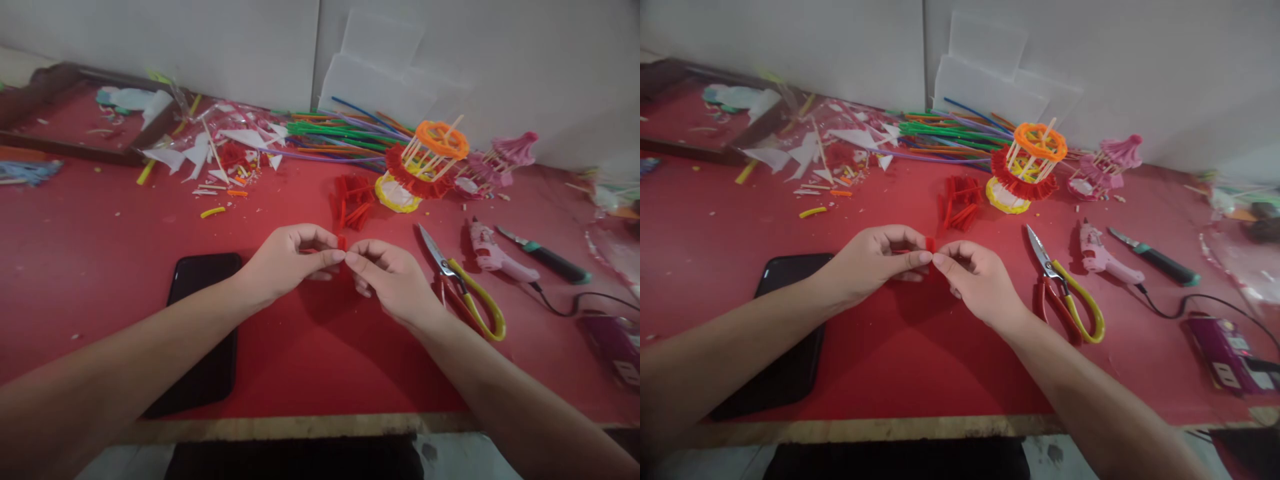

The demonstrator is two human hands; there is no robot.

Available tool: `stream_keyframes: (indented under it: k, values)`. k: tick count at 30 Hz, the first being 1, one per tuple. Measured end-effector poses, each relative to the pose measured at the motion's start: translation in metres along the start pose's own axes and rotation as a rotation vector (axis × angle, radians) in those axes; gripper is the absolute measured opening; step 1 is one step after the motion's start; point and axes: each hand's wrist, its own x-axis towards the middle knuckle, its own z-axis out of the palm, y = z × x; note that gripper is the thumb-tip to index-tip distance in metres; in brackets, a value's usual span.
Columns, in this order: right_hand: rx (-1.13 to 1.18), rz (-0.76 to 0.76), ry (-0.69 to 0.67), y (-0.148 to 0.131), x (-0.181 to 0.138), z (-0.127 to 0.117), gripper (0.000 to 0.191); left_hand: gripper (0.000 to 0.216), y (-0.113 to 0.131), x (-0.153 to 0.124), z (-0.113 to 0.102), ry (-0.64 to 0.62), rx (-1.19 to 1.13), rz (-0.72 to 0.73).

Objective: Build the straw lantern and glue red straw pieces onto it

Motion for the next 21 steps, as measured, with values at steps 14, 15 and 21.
stream_keyframes:
  k: [14, 15, 21]
  values:
    - [-0.152, -0.062, 0.113, -0.0066, -0.0037, 0.0052, 0.012, 0.031, -0.0029, -0.0006, -0.001, -0.032, -0.011, -0.014]
    - [-0.163, -0.069, 0.117, -0.0063, -0.0036, 0.0049, 0.012, 0.032, -0.0029, -0.0005, -0.0009, -0.031, -0.008, -0.018]
    - [-0.099, -0.041, 0.094, -0.0058, -0.0028, 0.0045, 0.016, 0.031, -0.0028, -0.0012, 0.0003, -0.026, -0.01, -0.009]
